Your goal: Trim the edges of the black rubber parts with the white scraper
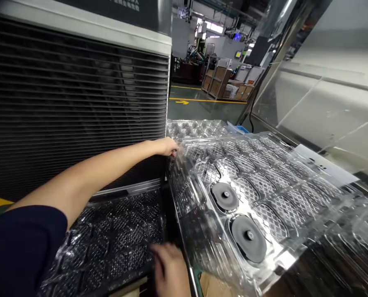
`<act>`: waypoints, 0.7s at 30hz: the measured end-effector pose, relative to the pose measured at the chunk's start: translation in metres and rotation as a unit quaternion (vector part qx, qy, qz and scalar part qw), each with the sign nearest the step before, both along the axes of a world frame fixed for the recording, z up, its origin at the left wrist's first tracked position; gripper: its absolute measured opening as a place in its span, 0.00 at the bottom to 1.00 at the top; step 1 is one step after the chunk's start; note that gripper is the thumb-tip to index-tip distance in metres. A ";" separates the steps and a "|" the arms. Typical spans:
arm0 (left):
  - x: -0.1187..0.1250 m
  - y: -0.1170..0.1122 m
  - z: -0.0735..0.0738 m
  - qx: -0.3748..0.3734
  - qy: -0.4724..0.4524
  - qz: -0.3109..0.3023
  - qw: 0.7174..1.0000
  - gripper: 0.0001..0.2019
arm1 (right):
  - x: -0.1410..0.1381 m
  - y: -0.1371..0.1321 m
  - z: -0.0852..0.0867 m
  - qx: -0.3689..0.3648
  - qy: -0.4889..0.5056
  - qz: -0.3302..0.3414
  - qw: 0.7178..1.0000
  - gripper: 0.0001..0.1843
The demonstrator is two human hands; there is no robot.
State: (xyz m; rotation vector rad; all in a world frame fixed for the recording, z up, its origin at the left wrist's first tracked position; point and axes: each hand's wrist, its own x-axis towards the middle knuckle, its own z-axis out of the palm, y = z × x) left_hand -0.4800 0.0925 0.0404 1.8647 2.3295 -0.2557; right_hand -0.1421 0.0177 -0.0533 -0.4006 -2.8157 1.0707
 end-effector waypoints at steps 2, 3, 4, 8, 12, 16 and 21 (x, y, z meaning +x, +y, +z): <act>-0.001 0.003 0.003 -0.019 0.009 -0.009 1.000 0.16 | -0.052 0.010 0.003 0.009 0.010 -0.024 1.000 0.21; -0.002 0.004 0.004 -0.027 0.013 -0.014 0.999 0.15 | -0.078 0.015 0.005 0.019 0.013 -0.050 0.998 0.23; -0.002 0.005 0.005 -0.032 0.016 -0.019 0.999 0.15 | -0.103 0.021 0.008 0.030 0.014 -0.072 0.997 0.25; -0.004 0.005 0.006 -0.041 0.022 -0.036 0.998 0.16 | -0.176 0.037 0.018 0.071 -0.006 -0.135 0.988 0.28; -0.003 0.003 0.006 -0.040 0.022 -0.046 0.998 0.16 | -0.208 0.040 0.021 0.107 -0.042 -0.162 0.980 0.24; 0.001 0.000 0.012 -0.047 0.025 -0.046 0.998 0.15 | -0.229 0.034 0.024 0.129 -0.086 -0.197 0.968 0.23; 0.004 0.001 0.023 -0.058 0.031 -0.038 0.997 0.16 | -0.250 0.033 0.029 0.146 -0.131 -0.231 0.953 0.21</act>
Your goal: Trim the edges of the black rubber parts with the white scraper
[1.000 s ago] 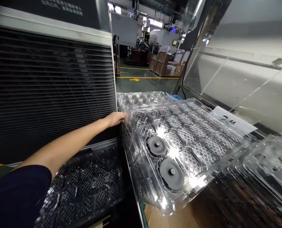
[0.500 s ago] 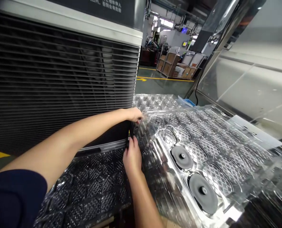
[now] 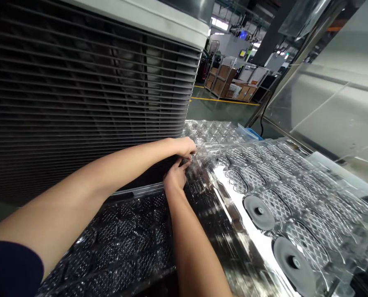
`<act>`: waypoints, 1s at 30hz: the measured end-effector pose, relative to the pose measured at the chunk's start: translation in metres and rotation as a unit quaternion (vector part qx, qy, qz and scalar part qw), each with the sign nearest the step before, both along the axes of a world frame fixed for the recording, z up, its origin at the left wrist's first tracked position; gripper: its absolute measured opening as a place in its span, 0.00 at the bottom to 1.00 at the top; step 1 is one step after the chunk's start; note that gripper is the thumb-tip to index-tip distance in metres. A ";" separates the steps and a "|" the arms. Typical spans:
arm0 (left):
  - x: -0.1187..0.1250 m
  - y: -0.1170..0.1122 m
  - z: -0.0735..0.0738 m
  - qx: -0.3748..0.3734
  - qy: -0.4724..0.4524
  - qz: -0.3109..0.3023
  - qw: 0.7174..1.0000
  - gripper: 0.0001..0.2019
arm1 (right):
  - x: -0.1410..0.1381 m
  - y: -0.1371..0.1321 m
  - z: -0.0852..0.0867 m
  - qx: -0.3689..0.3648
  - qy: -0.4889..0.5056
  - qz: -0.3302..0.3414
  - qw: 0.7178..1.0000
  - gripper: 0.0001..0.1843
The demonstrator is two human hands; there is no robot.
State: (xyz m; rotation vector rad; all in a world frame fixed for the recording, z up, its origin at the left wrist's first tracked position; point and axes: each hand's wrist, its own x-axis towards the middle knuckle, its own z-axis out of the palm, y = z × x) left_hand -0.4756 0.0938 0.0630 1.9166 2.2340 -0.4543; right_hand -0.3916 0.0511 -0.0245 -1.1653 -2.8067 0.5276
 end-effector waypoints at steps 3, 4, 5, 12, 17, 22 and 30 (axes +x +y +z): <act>0.000 0.003 0.002 -0.001 -0.008 0.005 1.000 0.15 | -0.002 0.005 -0.003 0.014 -0.019 -0.012 1.000 0.20; 0.000 0.005 0.003 0.000 -0.012 0.006 1.000 0.15 | -0.001 0.007 -0.006 0.020 -0.023 -0.013 0.999 0.20; 0.000 0.006 0.004 0.001 -0.016 0.008 1.000 0.15 | 0.000 0.009 -0.008 0.027 -0.027 -0.013 0.999 0.20; -0.005 0.020 0.047 0.063 -0.025 0.028 0.997 0.14 | 0.002 0.011 -0.009 0.041 -0.046 -0.011 0.998 0.19; -0.007 0.034 0.107 0.126 -0.019 0.043 0.991 0.15 | 0.007 0.010 0.001 0.017 -0.053 -0.002 0.998 0.19; -0.001 0.034 0.141 0.226 -0.023 0.065 0.972 0.20 | 0.011 0.013 0.015 -0.039 -0.048 0.013 0.998 0.19; 0.048 0.025 0.156 0.472 -0.060 0.092 0.875 0.14 | 0.056 -0.014 0.074 -0.199 0.037 0.147 0.968 0.28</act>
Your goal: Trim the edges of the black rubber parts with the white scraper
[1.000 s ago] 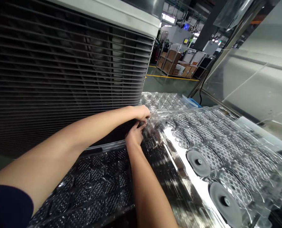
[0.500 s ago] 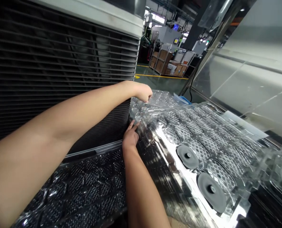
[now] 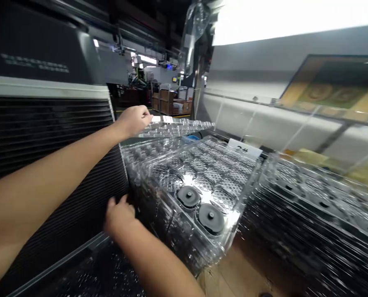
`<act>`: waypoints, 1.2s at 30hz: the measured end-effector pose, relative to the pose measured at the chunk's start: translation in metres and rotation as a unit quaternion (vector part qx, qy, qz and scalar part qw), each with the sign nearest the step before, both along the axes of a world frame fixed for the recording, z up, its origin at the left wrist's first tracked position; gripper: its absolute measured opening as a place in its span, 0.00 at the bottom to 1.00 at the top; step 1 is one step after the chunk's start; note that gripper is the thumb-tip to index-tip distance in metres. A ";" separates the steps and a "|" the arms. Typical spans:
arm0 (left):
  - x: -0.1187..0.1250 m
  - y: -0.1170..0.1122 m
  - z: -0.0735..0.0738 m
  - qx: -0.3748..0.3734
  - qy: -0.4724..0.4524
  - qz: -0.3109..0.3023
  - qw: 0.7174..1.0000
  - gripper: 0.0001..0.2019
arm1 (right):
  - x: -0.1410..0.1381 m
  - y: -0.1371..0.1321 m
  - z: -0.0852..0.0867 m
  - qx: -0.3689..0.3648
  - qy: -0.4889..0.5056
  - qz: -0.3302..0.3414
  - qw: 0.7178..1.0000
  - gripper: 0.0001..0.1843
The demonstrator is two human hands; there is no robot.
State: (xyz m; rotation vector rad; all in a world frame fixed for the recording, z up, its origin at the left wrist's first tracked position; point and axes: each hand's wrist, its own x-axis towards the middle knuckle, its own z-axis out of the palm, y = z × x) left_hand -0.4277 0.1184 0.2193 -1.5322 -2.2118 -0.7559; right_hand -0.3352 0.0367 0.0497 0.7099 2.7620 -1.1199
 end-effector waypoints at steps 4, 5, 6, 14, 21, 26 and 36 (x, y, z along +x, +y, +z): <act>0.042 -0.032 0.017 0.115 -0.026 -0.011 0.993 0.17 | 0.079 -0.002 0.038 -0.139 0.166 0.069 0.974 0.24; 0.056 -0.043 0.019 0.141 -0.028 -0.021 0.989 0.18 | 0.104 0.004 0.048 -0.218 0.249 0.045 0.943 0.25; 0.072 -0.055 0.019 0.164 -0.030 -0.033 0.986 0.19 | 0.130 0.013 0.057 -0.282 0.330 0.003 0.901 0.28; 0.232 -0.115 -0.092 0.278 0.147 -0.420 0.851 0.07 | 0.341 0.040 0.098 -0.237 0.695 -0.312 0.603 0.51; 0.388 -0.116 -0.178 0.317 -0.022 -0.618 0.719 0.06 | 0.529 -0.062 0.086 0.002 0.678 -0.553 0.484 0.24; 0.467 -0.139 -0.187 0.338 -0.109 -0.731 0.583 0.05 | 0.593 -0.158 0.078 -0.019 0.605 -0.598 0.526 0.45; 0.563 -0.124 -0.176 0.125 -0.140 -0.762 0.620 0.22 | 0.656 -0.268 0.020 0.180 0.596 -0.740 0.255 0.28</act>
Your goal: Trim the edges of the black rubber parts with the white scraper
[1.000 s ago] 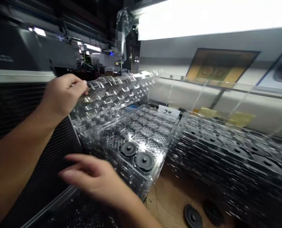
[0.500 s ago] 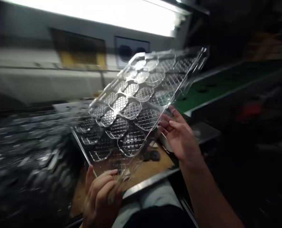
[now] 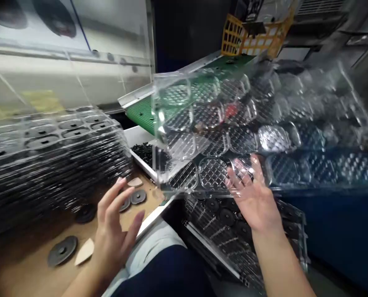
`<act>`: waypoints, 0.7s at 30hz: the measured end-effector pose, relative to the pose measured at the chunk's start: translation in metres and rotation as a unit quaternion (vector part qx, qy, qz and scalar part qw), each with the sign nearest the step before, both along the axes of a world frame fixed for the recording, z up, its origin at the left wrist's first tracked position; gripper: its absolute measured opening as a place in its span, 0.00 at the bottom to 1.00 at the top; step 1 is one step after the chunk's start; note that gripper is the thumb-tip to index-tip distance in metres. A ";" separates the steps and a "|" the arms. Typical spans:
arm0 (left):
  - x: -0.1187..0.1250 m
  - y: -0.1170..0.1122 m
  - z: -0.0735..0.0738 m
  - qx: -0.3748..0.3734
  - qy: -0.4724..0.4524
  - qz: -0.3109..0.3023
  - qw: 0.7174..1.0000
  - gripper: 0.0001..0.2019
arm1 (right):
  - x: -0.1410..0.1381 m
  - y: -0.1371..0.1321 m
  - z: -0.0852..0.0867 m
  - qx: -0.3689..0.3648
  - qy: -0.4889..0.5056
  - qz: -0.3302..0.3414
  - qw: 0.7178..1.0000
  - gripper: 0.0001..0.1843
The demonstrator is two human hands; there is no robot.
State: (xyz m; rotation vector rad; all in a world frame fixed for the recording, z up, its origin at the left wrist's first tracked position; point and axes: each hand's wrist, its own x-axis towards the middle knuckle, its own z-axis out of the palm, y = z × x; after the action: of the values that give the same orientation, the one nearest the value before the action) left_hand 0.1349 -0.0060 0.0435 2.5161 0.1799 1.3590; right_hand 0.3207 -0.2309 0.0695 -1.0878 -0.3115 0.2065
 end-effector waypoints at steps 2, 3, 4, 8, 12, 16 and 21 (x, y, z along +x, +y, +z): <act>0.010 0.003 -0.003 -0.057 0.050 -0.001 0.997 0.19 | 0.010 -0.020 -0.016 -0.006 0.028 -0.049 0.998 0.32; 0.013 0.003 -0.005 -0.070 0.073 -0.007 0.995 0.17 | 0.014 -0.030 -0.023 -0.013 0.036 -0.074 0.997 0.33; 0.017 0.003 -0.009 -0.076 0.095 -0.017 0.992 0.15 | 0.019 -0.040 -0.029 -0.020 0.041 -0.098 0.994 0.33; 0.032 0.002 -0.015 -0.093 0.128 -0.059 0.986 0.15 | 0.034 -0.075 -0.045 -0.062 0.038 -0.150 0.986 0.32; 0.056 0.005 0.002 -0.242 0.108 -0.104 0.959 0.17 | 0.042 -0.111 -0.051 -0.099 0.010 -0.169 0.981 0.30; 0.081 0.000 0.021 -0.512 0.035 -0.115 0.851 0.21 | 0.051 -0.141 -0.056 -0.170 -0.002 -0.166 0.971 0.24; 0.098 -0.031 0.004 -0.706 0.157 -0.214 0.656 0.31 | 0.078 -0.140 -0.072 -0.267 -0.010 -0.184 0.946 0.23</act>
State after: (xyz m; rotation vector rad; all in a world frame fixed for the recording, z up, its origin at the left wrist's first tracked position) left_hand 0.2324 -0.0373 0.0479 1.2048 0.4467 0.2109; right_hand 0.3989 -0.3711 -0.0022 -1.6625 -0.0596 -0.0633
